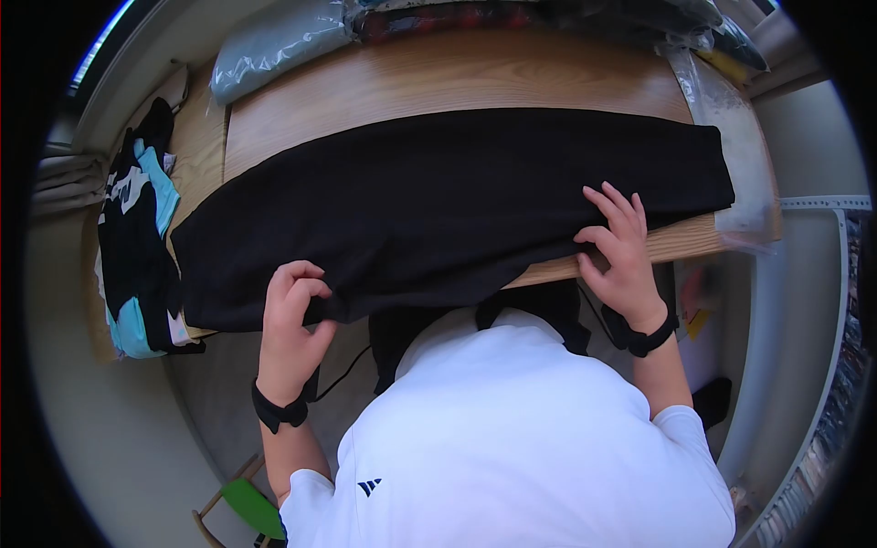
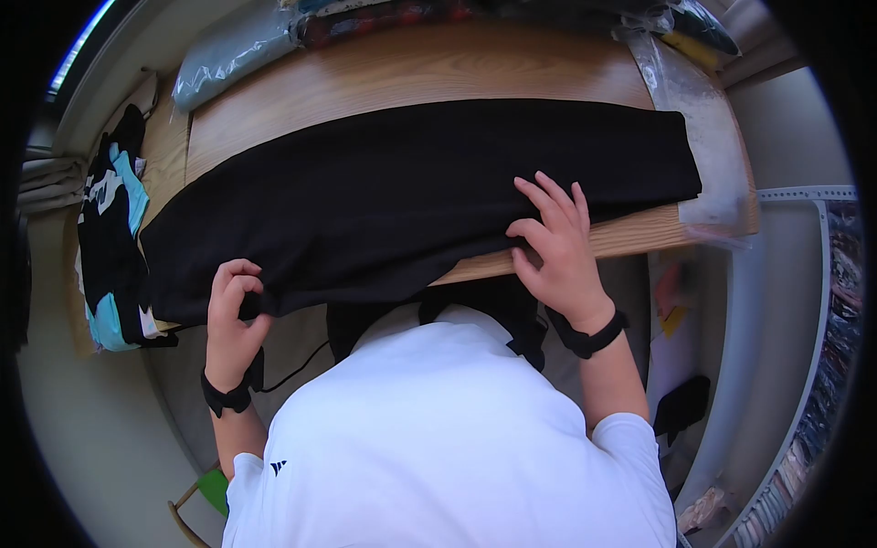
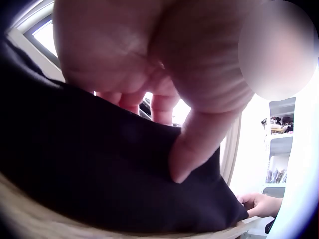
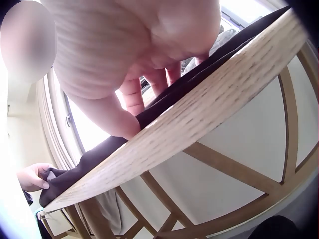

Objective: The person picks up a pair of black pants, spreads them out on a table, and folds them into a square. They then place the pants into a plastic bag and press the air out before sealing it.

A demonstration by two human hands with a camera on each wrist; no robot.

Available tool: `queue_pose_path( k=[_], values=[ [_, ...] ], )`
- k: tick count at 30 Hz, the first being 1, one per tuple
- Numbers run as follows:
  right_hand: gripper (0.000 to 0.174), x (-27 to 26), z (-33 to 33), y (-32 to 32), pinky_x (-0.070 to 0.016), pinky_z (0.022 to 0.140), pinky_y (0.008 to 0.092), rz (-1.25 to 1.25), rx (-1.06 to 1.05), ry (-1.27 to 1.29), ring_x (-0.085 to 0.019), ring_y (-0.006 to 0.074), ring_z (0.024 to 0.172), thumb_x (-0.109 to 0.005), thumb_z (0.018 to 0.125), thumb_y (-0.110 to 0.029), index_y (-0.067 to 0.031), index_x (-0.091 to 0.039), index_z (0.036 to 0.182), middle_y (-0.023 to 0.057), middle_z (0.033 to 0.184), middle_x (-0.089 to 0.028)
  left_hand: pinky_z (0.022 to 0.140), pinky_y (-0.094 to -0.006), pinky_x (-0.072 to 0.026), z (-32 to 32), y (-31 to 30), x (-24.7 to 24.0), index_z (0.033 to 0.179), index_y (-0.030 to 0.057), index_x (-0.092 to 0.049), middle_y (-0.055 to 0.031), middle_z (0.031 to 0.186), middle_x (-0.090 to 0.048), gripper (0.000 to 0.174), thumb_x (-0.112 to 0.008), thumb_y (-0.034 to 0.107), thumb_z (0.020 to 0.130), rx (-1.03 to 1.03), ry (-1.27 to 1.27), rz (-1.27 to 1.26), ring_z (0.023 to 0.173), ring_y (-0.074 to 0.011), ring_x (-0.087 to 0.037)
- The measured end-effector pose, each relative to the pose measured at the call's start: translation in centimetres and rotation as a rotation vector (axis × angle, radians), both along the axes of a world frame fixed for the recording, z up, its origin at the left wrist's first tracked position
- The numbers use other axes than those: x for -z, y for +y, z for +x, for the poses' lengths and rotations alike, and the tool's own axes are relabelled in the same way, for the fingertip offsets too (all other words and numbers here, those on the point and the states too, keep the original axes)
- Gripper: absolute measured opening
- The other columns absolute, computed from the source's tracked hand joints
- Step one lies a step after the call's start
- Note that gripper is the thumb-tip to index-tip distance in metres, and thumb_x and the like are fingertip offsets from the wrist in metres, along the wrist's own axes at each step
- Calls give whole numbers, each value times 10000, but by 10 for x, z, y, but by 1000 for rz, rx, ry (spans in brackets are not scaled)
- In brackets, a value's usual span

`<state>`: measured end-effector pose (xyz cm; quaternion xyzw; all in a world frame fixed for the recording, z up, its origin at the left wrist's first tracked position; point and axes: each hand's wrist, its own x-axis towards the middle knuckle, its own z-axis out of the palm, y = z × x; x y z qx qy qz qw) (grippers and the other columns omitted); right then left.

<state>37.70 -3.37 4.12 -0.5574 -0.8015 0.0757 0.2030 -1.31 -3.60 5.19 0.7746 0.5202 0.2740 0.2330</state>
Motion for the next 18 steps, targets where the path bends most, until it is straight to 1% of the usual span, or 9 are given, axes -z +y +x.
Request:
queue_pose_path(
  k=[3,4,5,8,9,12,13,16,18],
  values=[
    [216,1,-6,-7,-165,1136,539,62,-34,62,-393,323,1333,-603,684,25,-91,-551,858,119,1355,-509,857,-343,-438,-7,-20,3,928,41,-498,-121,1016,-528,394,-587,-120,580,67,50,-34,968,-295,-535],
    [244,2,-9,-10,-159,1138,538,97,-60,110,-401,320,1329,-586,684,37,-90,-547,889,123,1350,-515,948,-402,-406,-12,-28,7,1035,65,-543,-125,1109,-549,496,-583,-124,577,101,99,-57,1082,-304,-519],
    [244,5,-11,-13,-159,1138,538,93,-62,111,-401,320,1329,-586,684,37,-90,-547,889,123,1350,-515,948,-402,-406,-9,-31,9,1035,65,-543,-125,1109,-549,496,-583,-124,577,99,99,-60,1082,-304,-519],
    [329,13,-24,-19,-174,1136,539,66,-172,192,-442,304,1298,-609,694,38,-99,-569,991,108,1314,-545,1058,-499,-295,1,-45,21,1266,171,-589,-97,1334,-520,680,-564,-114,649,75,449,152,1274,-297,-424],
    [329,14,-29,-19,-174,1136,539,65,-175,193,-442,304,1298,-609,694,38,-99,-569,991,108,1314,-545,1058,-499,-295,2,-47,29,1266,171,-589,-97,1334,-520,680,-564,-114,649,72,449,150,1274,-297,-424],
    [501,21,-34,-20,-225,1122,528,21,-148,94,-475,270,1261,-705,710,-43,-102,-577,1191,88,1260,-573,1052,-488,-308,2,-49,46,1154,135,-657,-86,1318,-549,548,-558,-119,678,95,412,220,1258,-285,-464],
    [501,20,-31,-19,-225,1122,528,24,-148,90,-475,270,1261,-705,710,-43,-102,-577,1191,88,1260,-573,1052,-488,-308,0,-48,46,1154,135,-657,-86,1318,-549,548,-558,-119,678,95,410,224,1258,-285,-464],
    [475,11,-24,-14,-234,1123,522,3,-175,40,-463,272,1273,-710,717,-56,-97,-586,1174,86,1279,-560,1024,-460,-374,-6,-43,46,1065,30,-658,-123,1171,-645,317,-558,-44,773,49,210,282,1171,-317,-551],
    [387,8,-22,-7,-337,1055,471,197,-1,20,-510,277,1180,-716,720,-47,-86,-600,1087,99,1199,-579,1013,-454,-389,-3,-38,37,999,11,-643,-133,1113,-664,297,-528,-77,740,9,114,280,1132,-321,-577]
  ],
)
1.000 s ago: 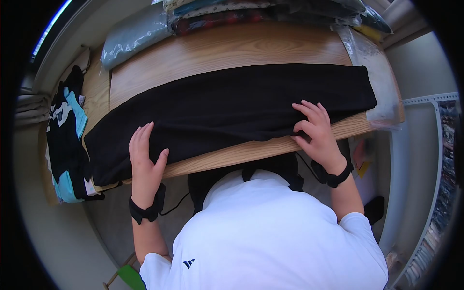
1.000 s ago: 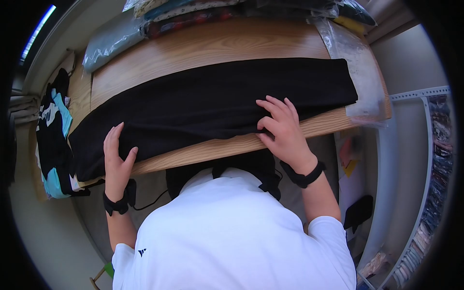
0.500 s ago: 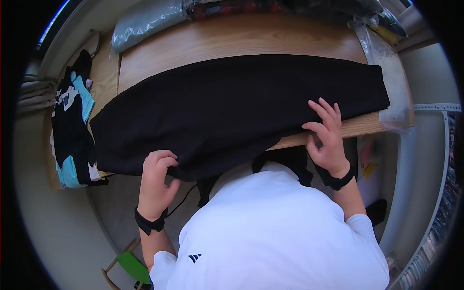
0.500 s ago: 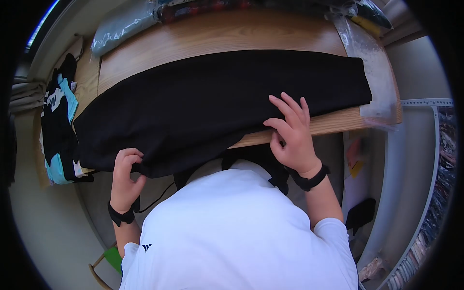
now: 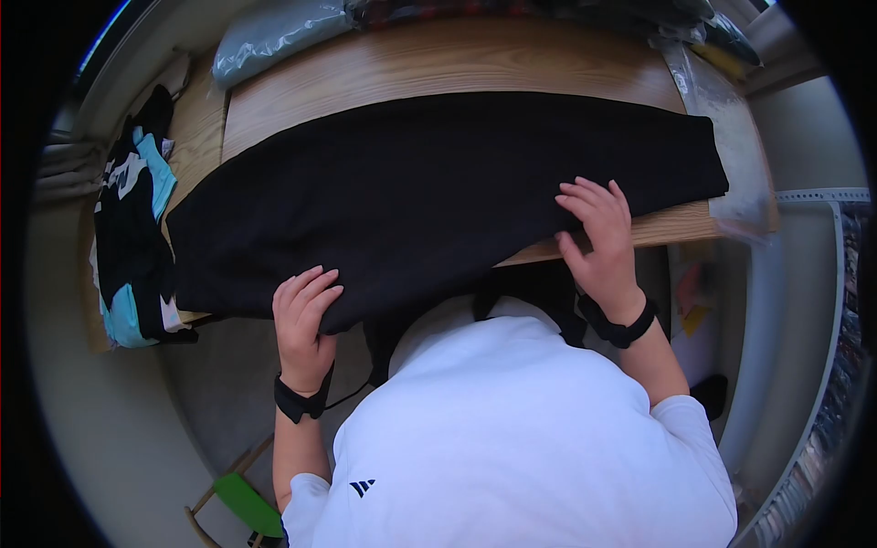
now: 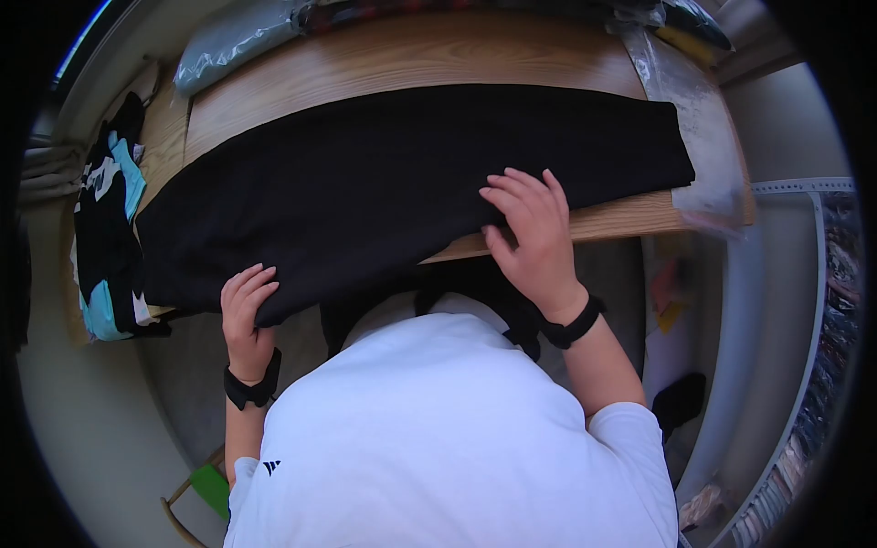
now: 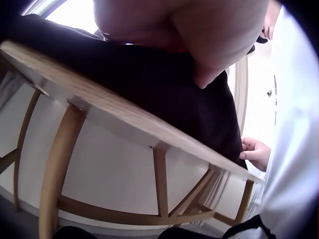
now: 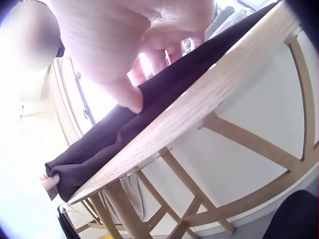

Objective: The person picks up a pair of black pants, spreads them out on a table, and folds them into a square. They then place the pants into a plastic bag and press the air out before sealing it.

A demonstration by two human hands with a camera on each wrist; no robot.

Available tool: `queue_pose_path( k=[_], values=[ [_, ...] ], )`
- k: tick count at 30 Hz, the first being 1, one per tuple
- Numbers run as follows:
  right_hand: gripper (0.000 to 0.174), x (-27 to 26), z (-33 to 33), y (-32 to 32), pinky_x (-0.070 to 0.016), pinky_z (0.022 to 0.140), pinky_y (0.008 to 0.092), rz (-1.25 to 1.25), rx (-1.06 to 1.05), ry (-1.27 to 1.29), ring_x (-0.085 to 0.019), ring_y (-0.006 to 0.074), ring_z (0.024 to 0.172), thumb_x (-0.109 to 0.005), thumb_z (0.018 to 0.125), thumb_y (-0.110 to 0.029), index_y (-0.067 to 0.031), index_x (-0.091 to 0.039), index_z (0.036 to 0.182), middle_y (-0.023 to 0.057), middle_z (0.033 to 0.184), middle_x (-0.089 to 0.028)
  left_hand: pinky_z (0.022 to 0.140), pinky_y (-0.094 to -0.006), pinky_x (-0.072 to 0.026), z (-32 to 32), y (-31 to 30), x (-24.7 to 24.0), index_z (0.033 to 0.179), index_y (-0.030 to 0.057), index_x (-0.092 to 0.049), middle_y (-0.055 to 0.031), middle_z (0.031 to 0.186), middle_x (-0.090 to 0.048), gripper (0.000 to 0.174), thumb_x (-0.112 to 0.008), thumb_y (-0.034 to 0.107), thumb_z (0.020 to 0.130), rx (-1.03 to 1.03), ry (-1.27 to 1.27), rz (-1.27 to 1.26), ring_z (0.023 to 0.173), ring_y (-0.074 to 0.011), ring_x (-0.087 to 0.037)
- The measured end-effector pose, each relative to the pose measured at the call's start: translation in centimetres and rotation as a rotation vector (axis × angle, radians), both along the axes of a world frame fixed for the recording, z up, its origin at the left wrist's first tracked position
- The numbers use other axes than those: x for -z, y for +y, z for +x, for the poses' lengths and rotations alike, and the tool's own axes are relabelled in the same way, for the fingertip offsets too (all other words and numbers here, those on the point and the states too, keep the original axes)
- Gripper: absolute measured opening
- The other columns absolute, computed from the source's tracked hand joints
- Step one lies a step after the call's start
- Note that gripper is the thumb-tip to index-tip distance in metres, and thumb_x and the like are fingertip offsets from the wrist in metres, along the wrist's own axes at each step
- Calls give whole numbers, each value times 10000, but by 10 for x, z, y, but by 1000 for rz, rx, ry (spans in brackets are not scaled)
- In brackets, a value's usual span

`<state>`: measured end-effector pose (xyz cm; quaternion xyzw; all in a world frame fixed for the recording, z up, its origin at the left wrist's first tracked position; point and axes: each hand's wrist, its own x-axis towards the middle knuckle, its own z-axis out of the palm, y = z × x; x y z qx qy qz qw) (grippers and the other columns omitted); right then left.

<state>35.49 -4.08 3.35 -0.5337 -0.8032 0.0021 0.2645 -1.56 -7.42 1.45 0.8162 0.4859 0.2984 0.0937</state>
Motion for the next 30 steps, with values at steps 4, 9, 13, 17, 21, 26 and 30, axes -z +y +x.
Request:
queue_pose_path(
  k=[4,9,13,17,21,26,30],
  values=[
    [226,3,-4,1,-442,793,385,246,241,107,-546,271,884,-713,724,-7,-65,-566,885,113,948,-586,966,-437,-412,3,7,-4,948,14,-637,-117,1038,-681,264,-570,-41,699,-29,-108,14,1056,-306,-614],
    [190,9,-29,-13,-503,719,339,107,-251,215,-605,241,831,-712,715,2,-48,-640,884,84,891,-638,951,-433,-427,6,11,-9,942,13,-637,-123,989,-685,281,-560,-54,681,-48,-156,67,1016,-313,-629],
    [219,28,-47,-16,-477,863,331,284,-258,170,-579,209,1045,-710,722,-32,-109,-670,923,49,1132,-625,951,-427,-429,8,13,-12,952,14,-636,-130,980,-684,313,-548,-70,663,-59,-200,107,1012,-318,-630],
    [141,18,-76,-12,-342,1037,373,250,-159,79,-486,227,1210,-699,747,-107,-153,-669,877,66,1280,-572,949,-428,-431,7,15,-17,957,10,-634,-131,972,-684,319,-548,-72,661,-43,-177,121,1009,-316,-630],
    [120,14,-70,-1,-252,1095,461,101,18,-15,-413,276,1307,-715,658,-88,-97,-619,586,110,1390,-500,942,-430,-435,8,17,-18,956,6,-632,-130,964,-684,305,-555,-66,670,-53,-195,161,989,-308,-638],
    [133,20,-28,5,-232,1093,525,187,200,-111,-423,294,1298,-721,602,-85,-75,-595,560,86,1360,-530,938,-429,-437,6,17,-14,954,9,-633,-127,957,-683,297,-561,-64,676,-42,-181,184,970,-305,-644],
    [141,19,4,0,-237,1086,546,188,311,-205,-448,295,1265,-724,604,-85,-70,-597,664,73,1297,-557,952,-431,-433,4,14,-10,955,-3,-629,-134,960,-678,280,-558,-74,694,-40,-151,163,977,-312,-639]
  ],
)
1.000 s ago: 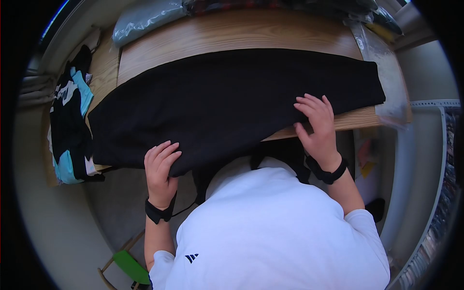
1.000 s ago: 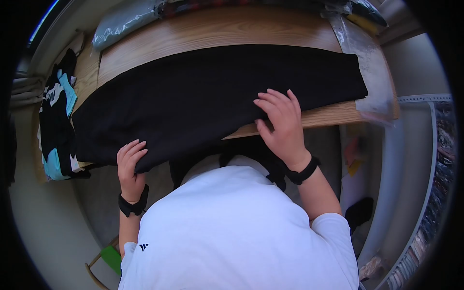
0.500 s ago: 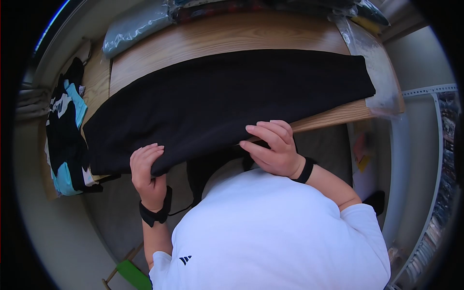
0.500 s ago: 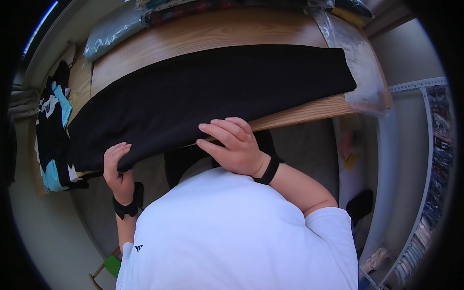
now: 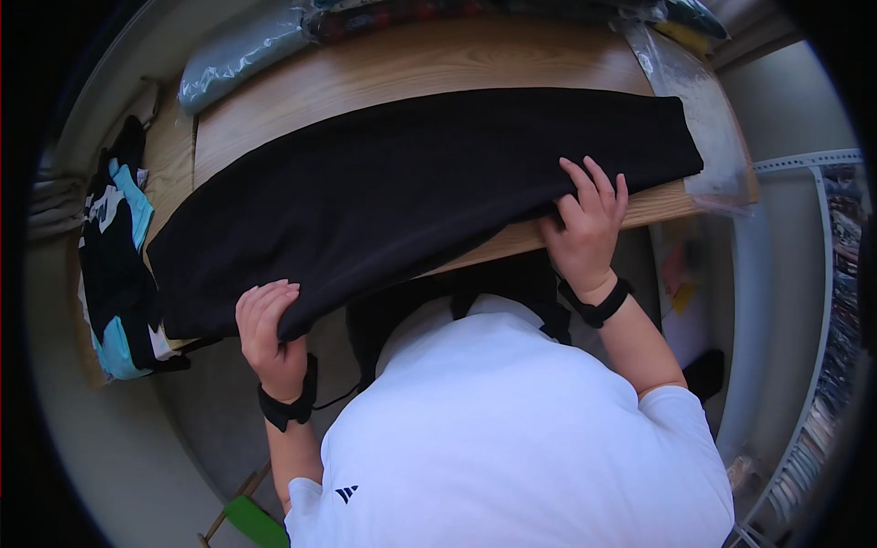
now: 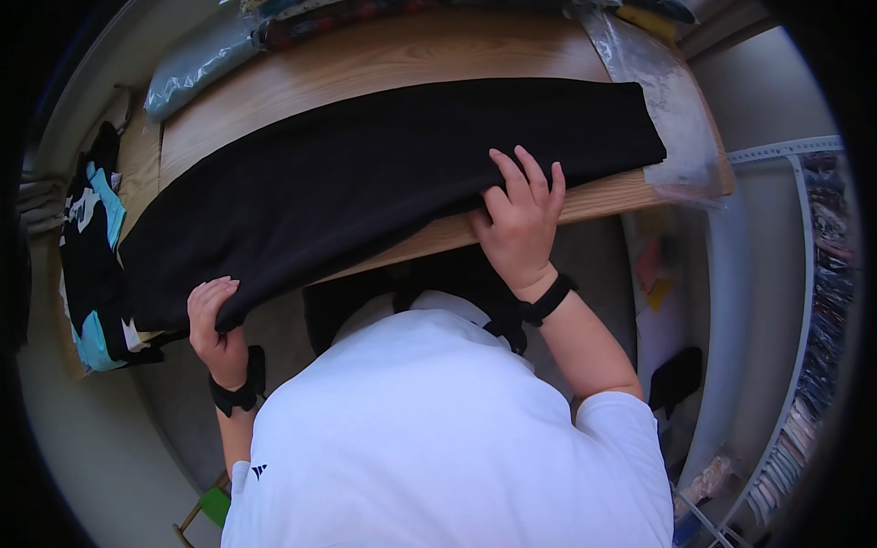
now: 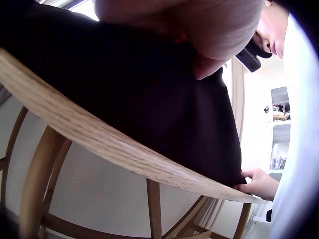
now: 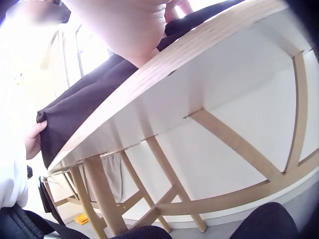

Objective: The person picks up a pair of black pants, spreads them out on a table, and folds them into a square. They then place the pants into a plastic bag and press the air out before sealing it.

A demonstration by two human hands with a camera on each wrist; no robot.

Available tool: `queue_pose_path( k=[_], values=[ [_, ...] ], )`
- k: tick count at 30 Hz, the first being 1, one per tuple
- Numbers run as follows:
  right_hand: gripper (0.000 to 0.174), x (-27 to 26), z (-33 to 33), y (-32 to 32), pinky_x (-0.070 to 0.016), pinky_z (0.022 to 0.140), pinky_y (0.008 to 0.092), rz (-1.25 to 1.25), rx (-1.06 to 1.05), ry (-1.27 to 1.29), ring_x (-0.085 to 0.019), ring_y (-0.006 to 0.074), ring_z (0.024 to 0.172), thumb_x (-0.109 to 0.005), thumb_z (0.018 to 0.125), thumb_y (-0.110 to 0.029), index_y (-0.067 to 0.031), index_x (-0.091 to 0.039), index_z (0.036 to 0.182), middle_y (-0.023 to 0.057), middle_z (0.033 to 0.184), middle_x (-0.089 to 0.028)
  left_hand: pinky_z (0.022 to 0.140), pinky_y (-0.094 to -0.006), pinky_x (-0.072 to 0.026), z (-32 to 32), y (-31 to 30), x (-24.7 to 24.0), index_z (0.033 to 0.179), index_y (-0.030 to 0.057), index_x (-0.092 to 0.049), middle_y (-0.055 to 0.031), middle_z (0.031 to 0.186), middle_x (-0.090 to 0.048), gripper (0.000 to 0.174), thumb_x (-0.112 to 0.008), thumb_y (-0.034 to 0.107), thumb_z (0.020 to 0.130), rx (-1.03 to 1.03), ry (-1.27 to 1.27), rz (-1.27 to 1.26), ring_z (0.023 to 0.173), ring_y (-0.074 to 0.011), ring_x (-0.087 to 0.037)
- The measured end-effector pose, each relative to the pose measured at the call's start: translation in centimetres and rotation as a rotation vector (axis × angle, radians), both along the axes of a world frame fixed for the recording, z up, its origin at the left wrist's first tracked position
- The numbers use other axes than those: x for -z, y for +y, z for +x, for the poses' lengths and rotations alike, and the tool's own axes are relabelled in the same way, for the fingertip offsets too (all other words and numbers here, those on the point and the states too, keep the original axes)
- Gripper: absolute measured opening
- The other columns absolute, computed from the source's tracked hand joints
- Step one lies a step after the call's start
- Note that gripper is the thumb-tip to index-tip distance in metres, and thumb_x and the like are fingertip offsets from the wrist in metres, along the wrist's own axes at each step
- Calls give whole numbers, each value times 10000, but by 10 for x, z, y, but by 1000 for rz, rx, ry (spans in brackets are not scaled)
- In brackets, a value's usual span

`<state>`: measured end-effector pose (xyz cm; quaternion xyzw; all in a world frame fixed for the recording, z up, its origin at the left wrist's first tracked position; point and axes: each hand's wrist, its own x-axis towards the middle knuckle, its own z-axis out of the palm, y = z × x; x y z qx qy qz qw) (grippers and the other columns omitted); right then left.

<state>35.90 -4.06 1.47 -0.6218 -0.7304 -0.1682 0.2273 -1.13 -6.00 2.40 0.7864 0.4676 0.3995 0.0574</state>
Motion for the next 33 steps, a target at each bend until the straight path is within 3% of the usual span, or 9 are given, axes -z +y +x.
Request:
queue_pose_path(
  k=[2,9,18,21,24,27,33],
  values=[
    [210,0,7,-3,-243,1082,557,-11,12,-5,-455,298,1253,-717,608,-74,-76,-567,756,73,1250,-571,967,-430,-430,0,-2,2,957,-16,-626,-145,966,-674,268,-552,-84,709,11,10,-14,985,-320,-635],
    [252,1,9,3,-238,1087,560,-17,95,-9,-442,304,1265,-705,604,-55,-80,-554,803,78,1257,-567,964,-446,-424,-1,-2,3,963,-1,-626,-133,958,-677,259,-559,-67,722,-14,7,4,969,-307,-643],
    [243,-1,34,12,-219,1100,562,-8,121,-50,-435,295,1274,-606,630,63,-84,-577,822,54,1277,-556,976,-455,-424,-4,-3,7,955,-14,-627,-146,953,-673,216,-546,-67,762,-2,19,-11,967,-313,-643],
    [204,-4,55,15,-226,1100,564,-12,126,-129,-466,281,1237,-611,626,49,-77,-617,786,43,1201,-592,974,-458,-426,-5,-5,9,954,-15,-632,-147,951,-670,225,-546,-73,754,10,23,-15,961,-311,-643],
    [116,-10,81,16,-248,1094,562,-20,159,-185,-536,242,1108,-627,615,21,-61,-634,696,31,994,-621,963,-458,-432,-9,-8,11,952,-11,-640,-147,959,-665,242,-555,-74,734,39,43,-29,962,-312,-639],
    [97,-12,102,14,-251,1097,553,-50,153,-220,-537,236,1104,-643,618,3,-59,-631,692,31,980,-616,942,-452,-441,-14,-11,14,942,-6,-653,-141,978,-659,252,-583,-60,706,79,94,-55,979,-314,-628],
    [44,-10,144,10,-271,1098,521,-52,196,-308,-541,227,1100,-653,672,-39,-49,-628,707,2,1108,-644,874,-443,-450,-18,-16,22,922,28,-700,-120,1005,-670,251,-681,35,672,135,189,-71,1003,-305,-617]
  ],
)
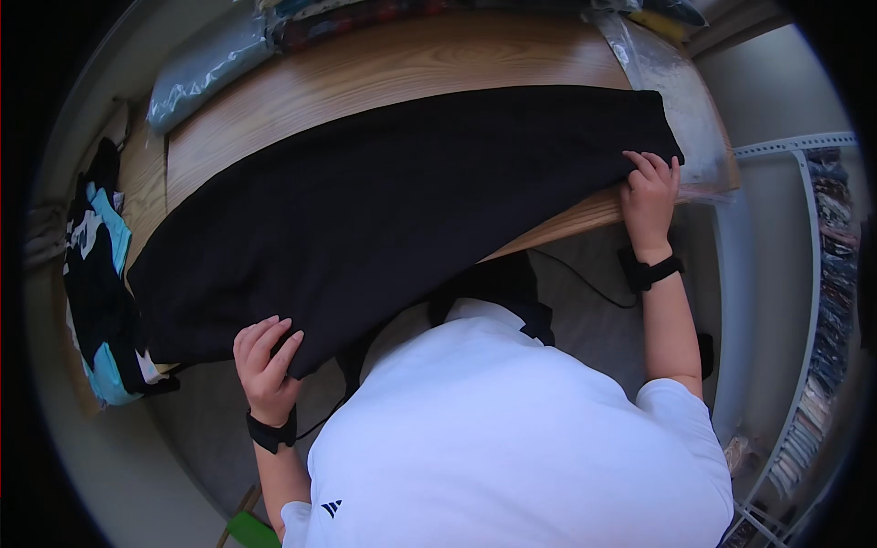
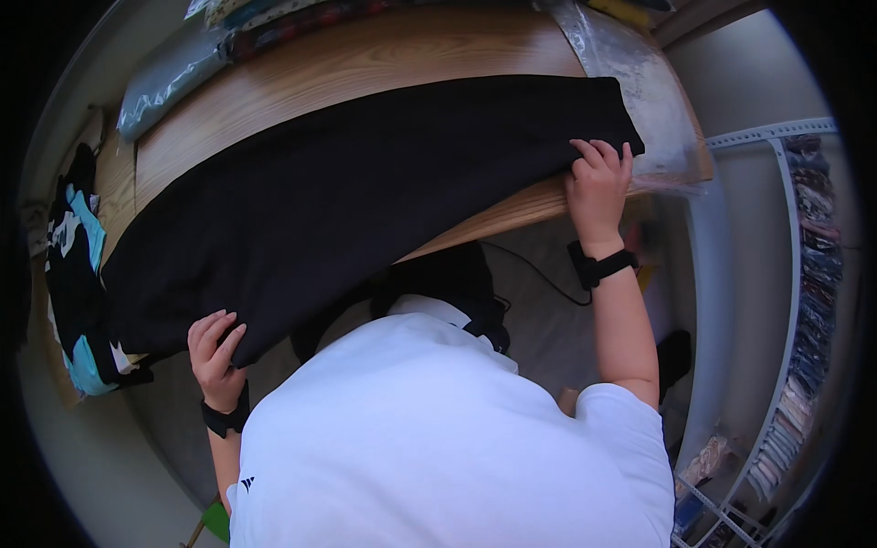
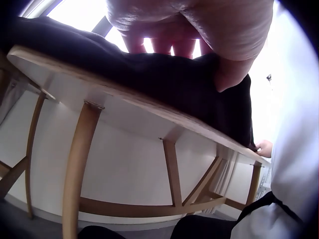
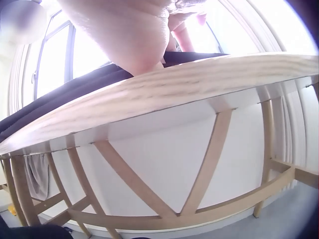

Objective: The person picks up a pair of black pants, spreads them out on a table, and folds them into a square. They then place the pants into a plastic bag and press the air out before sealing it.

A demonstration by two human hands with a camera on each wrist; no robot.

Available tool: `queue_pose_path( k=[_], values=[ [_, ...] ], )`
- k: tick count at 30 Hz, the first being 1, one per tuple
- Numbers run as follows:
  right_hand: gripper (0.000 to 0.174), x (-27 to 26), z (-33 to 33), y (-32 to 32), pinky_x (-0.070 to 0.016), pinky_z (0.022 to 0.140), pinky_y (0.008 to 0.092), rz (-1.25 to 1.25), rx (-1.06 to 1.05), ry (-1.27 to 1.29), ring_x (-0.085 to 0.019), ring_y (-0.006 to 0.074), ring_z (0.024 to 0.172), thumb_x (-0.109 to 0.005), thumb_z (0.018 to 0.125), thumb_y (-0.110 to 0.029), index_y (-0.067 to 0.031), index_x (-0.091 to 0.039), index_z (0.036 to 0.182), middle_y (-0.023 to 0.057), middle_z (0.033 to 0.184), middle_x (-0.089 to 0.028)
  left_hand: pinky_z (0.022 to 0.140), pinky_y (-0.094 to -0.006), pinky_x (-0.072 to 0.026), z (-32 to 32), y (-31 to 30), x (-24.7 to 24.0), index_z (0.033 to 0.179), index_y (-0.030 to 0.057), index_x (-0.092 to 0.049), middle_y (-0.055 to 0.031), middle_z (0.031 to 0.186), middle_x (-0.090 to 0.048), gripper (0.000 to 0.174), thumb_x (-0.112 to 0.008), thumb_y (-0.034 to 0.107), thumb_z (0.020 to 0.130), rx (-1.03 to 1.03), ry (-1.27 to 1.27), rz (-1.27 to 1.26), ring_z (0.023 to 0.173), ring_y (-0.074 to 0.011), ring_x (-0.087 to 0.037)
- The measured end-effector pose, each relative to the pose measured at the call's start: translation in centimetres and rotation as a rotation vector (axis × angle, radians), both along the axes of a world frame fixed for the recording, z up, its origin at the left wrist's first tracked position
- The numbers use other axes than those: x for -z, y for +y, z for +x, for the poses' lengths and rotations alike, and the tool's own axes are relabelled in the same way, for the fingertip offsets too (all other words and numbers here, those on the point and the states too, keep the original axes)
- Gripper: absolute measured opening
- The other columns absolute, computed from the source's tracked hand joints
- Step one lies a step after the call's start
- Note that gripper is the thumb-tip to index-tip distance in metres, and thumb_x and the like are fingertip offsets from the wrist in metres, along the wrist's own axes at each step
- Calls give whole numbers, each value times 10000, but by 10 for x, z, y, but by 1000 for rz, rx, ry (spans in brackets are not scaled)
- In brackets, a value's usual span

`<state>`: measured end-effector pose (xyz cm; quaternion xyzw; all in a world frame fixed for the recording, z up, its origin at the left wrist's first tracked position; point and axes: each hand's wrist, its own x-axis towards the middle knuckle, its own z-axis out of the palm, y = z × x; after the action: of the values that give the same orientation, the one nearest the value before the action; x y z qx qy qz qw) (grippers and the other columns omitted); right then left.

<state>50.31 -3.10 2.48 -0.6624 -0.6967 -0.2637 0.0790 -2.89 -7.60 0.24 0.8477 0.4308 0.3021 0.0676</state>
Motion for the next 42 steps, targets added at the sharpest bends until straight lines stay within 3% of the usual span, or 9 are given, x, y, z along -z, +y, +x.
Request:
queue_pose_path(
  k=[4,8,12,19,22,27,30,37,42],
  values=[
    [27,5,26,0,-296,1084,522,46,87,-61,-544,227,1102,-643,704,-50,-47,-630,727,-13,1126,-659,904,-451,-441,-1,-2,6,960,34,-704,-132,1095,-663,277,-685,46,684,27,64,9,1070,-313,-599],
    [105,7,41,1,-311,1073,513,-36,250,-75,-491,255,1196,-658,728,-74,-43,-634,826,65,1279,-568,997,-457,-389,5,0,13,1102,41,-660,-148,1249,-602,384,-673,26,719,-86,125,41,1199,-328,-538],
    [158,2,69,7,-324,1062,494,50,406,-57,-452,296,1243,-670,727,-62,-34,-631,878,133,1351,-492,1102,-485,-253,-3,4,25,1254,67,-566,-124,1354,-536,610,-495,-167,695,-206,274,47,1313,-312,-444],
    [160,-3,109,21,-319,1068,502,-77,285,-26,-419,298,1291,-621,720,-15,1,-623,879,110,1421,-450,1107,-509,-237,-27,5,27,1296,88,-537,-123,1390,-496,728,-517,-147,608,-309,383,17,1338,-303,-412],
    [232,-3,128,27,-319,1079,483,-55,154,12,-444,314,1276,-548,732,8,11,-635,947,89,1362,-526,1098,-503,-254,-46,3,11,1281,86,-548,-122,1380,-493,689,-553,-92,615,-370,399,-45,1323,-295,-424],
    [300,0,168,40,-363,1066,406,-124,94,201,-488,311,1237,-566,812,21,-21,-651,1096,66,1258,-608,1043,-470,-337,-61,7,0,1254,142,-589,-101,1346,-517,688,-674,-22,591,-274,368,-64,1271,-280,-469],
    [319,-5,179,46,-382,1045,404,-143,69,224,-514,309,1211,-572,811,18,-45,-666,1109,90,1205,-636,1035,-451,-360,-69,14,-2,1245,123,-598,-107,1345,-522,673,-586,-95,608,-221,326,-94,1260,-291,-481],
    [253,-28,156,66,-469,925,389,-193,149,168,-573,307,1101,-574,814,-15,-25,-675,1046,123,1098,-661,1128,-460,-267,-75,49,-26,1407,111,-421,-152,1496,-333,760,-497,-119,687,-163,261,-501,1398,-332,-284],
    [233,-18,168,80,-463,904,426,-69,200,90,-587,380,1020,-598,835,-101,4,-661,1033,186,1078,-647,1134,-469,-248,-65,64,-42,1417,111,-408,-159,1499,-327,740,-643,20,721,-180,421,-499,1397,-339,-285]
  ],
)
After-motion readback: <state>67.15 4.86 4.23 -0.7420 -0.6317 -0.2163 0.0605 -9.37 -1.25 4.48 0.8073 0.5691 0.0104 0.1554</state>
